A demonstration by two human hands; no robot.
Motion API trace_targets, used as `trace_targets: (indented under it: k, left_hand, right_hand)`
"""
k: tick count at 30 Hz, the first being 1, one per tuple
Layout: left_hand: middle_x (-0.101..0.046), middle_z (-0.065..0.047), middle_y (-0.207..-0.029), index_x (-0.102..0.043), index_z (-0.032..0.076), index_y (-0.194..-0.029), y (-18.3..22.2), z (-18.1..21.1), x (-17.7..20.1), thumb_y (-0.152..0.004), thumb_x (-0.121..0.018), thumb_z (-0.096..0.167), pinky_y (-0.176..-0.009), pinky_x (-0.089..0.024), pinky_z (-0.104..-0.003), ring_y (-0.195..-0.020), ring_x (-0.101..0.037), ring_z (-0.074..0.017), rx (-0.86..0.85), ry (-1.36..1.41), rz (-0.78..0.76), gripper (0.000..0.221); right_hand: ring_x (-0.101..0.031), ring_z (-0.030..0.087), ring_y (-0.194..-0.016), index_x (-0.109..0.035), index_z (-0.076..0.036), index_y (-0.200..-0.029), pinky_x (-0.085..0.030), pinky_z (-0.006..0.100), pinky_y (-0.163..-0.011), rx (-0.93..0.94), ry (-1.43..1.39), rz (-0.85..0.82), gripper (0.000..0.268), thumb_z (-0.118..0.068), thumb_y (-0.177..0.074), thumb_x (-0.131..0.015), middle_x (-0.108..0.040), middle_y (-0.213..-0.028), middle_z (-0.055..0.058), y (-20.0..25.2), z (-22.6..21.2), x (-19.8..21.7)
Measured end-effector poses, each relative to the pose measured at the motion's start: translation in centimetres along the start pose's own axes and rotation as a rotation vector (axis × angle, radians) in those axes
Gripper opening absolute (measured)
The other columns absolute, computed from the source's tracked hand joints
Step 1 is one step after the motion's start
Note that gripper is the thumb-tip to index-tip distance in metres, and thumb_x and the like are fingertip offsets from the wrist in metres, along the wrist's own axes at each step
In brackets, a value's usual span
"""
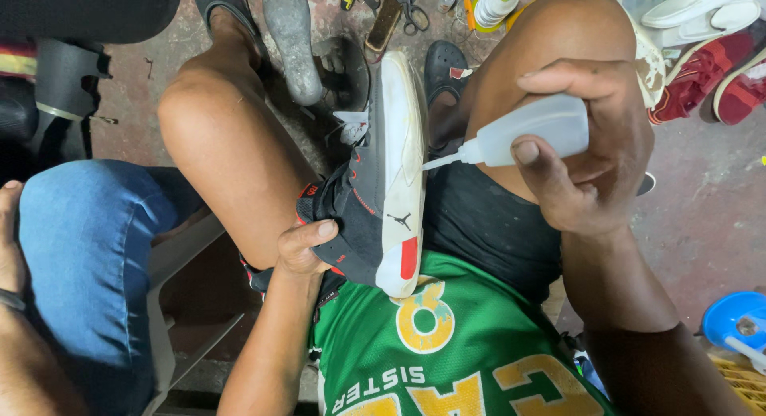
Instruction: The person applies adhesive from a bottle to the sole of a sneaker, spreads the liquid with a small hand tool, and presses the shoe components together.
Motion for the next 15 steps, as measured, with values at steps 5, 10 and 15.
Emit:
trace_targets:
  k: [5,10,15]
  left_hand:
    - [-0.056,-0.025,-0.147,-0.042,-0.014,-0.151,0.1,0.2,0.5,-0.076,-0.077,0.015,-0.124,-0.037,-0.044,-0.138,-0.055,-0.0341,-0.037,0.013,0.027,0.087]
    - [-0.056,-0.024,-0.148,-0.043,-0.014,-0.150,0.2,-0.2,1.2,-0.075,-0.077,0.015,-0.123,-0.037,-0.044,-0.139,-0.054,-0.0343,-0.028,0.018,0.044,0.087]
    - [-0.057,-0.025,-0.146,-0.044,-0.014,-0.149,0.3,-1.0,1.5,-0.077,-0.079,0.016,-0.122,-0.038,-0.045,-0.136,-0.056,-0.0352,0.010,-0.003,0.031,0.086]
  right_hand:
    - [-0.066,0.013,-0.083,-0.049,0.005,-0.132,-0.052,0.019,-0.076,-0.038,-0.079,-0.027,0.037,-0.017,-0.109,-0.069,-0.067,-0.097,0.012,-0.8,0.5,-0.3]
    - [-0.070,0.016,-0.076,-0.048,0.002,-0.132,-0.058,0.024,-0.068,-0.123,-0.479,0.053,0.043,-0.024,-0.104,-0.068,-0.069,-0.098,0.013,-2.1,1.4,-0.6]
    - [-0.068,0.016,-0.095,-0.042,-0.004,-0.142,-0.056,0.029,-0.089,-0.100,-0.765,0.065,0.045,-0.021,-0.108,-0.068,-0.064,-0.115,0.012,-4.7,3.0,-3.2]
Point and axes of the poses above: each hand's wrist, its own y-axis away from the middle knuckle, its own x-axis out of the back of the hand, z = x × y, the point moved 7 cm from there along -y, towards the middle knuckle
